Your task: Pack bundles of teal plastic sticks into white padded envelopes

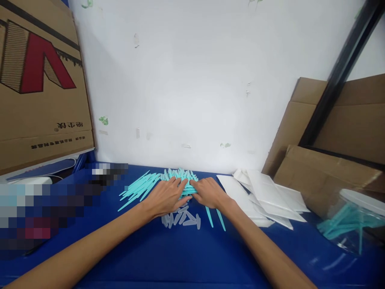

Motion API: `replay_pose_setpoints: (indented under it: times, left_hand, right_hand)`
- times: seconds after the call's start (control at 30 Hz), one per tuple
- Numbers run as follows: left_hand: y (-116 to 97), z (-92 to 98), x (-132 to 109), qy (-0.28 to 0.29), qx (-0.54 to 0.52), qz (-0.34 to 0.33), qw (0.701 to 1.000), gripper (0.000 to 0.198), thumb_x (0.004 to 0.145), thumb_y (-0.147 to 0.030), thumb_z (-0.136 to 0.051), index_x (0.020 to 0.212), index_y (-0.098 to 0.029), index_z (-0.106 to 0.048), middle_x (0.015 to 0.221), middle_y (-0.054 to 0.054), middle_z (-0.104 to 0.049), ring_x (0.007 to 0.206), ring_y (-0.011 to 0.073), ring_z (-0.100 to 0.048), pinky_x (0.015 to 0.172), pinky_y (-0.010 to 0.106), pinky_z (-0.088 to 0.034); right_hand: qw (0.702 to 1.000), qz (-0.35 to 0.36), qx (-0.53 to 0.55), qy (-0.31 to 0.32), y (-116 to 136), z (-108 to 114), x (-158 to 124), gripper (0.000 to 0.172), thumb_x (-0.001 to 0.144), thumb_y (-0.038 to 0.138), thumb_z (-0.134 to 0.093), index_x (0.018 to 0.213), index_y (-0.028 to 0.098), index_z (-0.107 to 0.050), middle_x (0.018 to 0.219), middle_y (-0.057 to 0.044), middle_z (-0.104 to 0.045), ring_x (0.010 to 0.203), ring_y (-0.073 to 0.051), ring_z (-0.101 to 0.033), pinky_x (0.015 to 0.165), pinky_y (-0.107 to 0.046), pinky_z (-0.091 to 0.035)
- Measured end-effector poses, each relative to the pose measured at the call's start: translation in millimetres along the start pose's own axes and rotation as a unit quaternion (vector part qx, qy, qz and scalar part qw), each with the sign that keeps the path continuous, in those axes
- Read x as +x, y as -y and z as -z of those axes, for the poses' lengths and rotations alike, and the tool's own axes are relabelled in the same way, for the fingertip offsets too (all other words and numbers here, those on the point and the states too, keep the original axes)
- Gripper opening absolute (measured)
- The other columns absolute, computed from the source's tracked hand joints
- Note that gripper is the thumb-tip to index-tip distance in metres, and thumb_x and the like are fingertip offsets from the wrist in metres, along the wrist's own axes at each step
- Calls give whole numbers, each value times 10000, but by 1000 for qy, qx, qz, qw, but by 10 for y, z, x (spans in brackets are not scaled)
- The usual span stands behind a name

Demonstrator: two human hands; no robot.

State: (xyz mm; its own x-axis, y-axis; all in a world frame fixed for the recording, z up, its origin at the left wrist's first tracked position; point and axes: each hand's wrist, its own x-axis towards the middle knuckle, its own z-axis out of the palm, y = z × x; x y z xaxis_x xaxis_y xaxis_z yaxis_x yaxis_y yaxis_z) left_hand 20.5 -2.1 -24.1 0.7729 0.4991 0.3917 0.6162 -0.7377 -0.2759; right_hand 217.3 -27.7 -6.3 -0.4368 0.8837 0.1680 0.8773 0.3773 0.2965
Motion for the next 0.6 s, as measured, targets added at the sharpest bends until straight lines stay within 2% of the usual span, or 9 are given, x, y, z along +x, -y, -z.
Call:
replay_pose_setpoints:
  times: [0.13, 0.2, 0.33, 0.6]
  left_hand:
    - [72, -58, 19, 71, 64, 2, 995, 245, 966, -320, -403, 1114, -144, -486, 946, 130, -625, 752, 226, -633, 579, 292, -445]
    - [106, -32, 23, 91, 75, -8, 993, 171, 952, -247, -422, 1069, -141, -488, 879, 116, -628, 701, 226, -636, 559, 292, -433]
    - [149, 24, 28, 99, 64, -26, 993, 164, 963, -257, -405, 1040, -142, -494, 818, 116, -641, 644, 229, -637, 556, 306, -429]
    - [232, 69, 30, 118, 53, -54, 990, 178, 946, -248, -439, 1091, -152, -478, 892, 124, -647, 657, 247, -647, 589, 336, -445]
  right_hand:
    - [1000, 6, -3, 0, 4, -24, 16, 214, 908, 338, -482, 1028, 175, -554, 873, -109, -715, 788, -264, -670, 616, -302, -329]
    - [1000, 11, 2, 1, -2, -32, 30, 211, 911, 346, -483, 1006, 173, -559, 881, -109, -715, 797, -261, -670, 619, -303, -335]
    - [1000, 15, 13, 16, -13, -46, 63, 228, 931, 345, -466, 1035, 163, -556, 920, -118, -713, 842, -255, -666, 660, -301, -358]
    - [999, 33, 1, 21, -57, -94, 93, 246, 959, 363, -438, 1061, 160, -533, 933, -115, -706, 847, -259, -661, 672, -310, -368]
